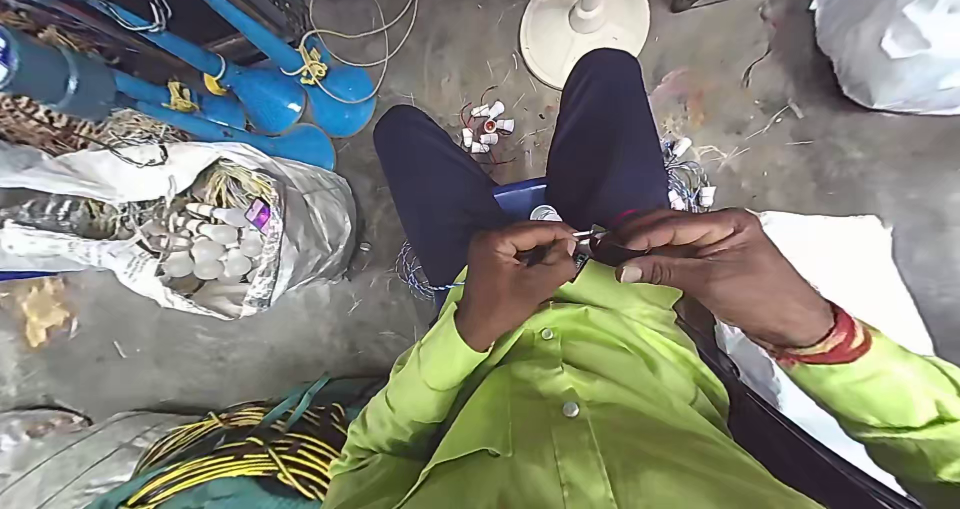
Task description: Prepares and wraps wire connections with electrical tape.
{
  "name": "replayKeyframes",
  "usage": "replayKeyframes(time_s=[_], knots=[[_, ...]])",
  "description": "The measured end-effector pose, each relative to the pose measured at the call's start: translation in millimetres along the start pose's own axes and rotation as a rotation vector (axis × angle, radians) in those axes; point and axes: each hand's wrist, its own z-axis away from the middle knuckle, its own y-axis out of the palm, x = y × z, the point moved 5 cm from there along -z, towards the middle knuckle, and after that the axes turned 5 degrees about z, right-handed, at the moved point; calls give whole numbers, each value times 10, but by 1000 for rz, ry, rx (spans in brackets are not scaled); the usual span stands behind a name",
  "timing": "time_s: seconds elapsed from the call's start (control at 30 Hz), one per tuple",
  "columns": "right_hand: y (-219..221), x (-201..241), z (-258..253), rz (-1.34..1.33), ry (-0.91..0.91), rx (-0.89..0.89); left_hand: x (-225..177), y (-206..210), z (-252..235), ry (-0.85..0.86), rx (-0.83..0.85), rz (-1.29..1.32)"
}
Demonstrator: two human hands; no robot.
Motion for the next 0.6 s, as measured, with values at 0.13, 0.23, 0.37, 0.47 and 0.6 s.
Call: replayKeyframes(time_s=[0.13,0.23,0.37,0.47,0.6], knots=[[-17,17,-2,54,-55,-39,40,-15,15,-51,37,91],[-13,52,-35,104,-96,-62,31,-8,19,-13,62,63],[-11,63,-42,133,-122,-26,38,43,17,10,66,46],[-27,-40,-20,-124,27,115,83,45,16,-74,92,200],[-9,-214,28,-469,165,240,148,46,6,-181,134,303]])
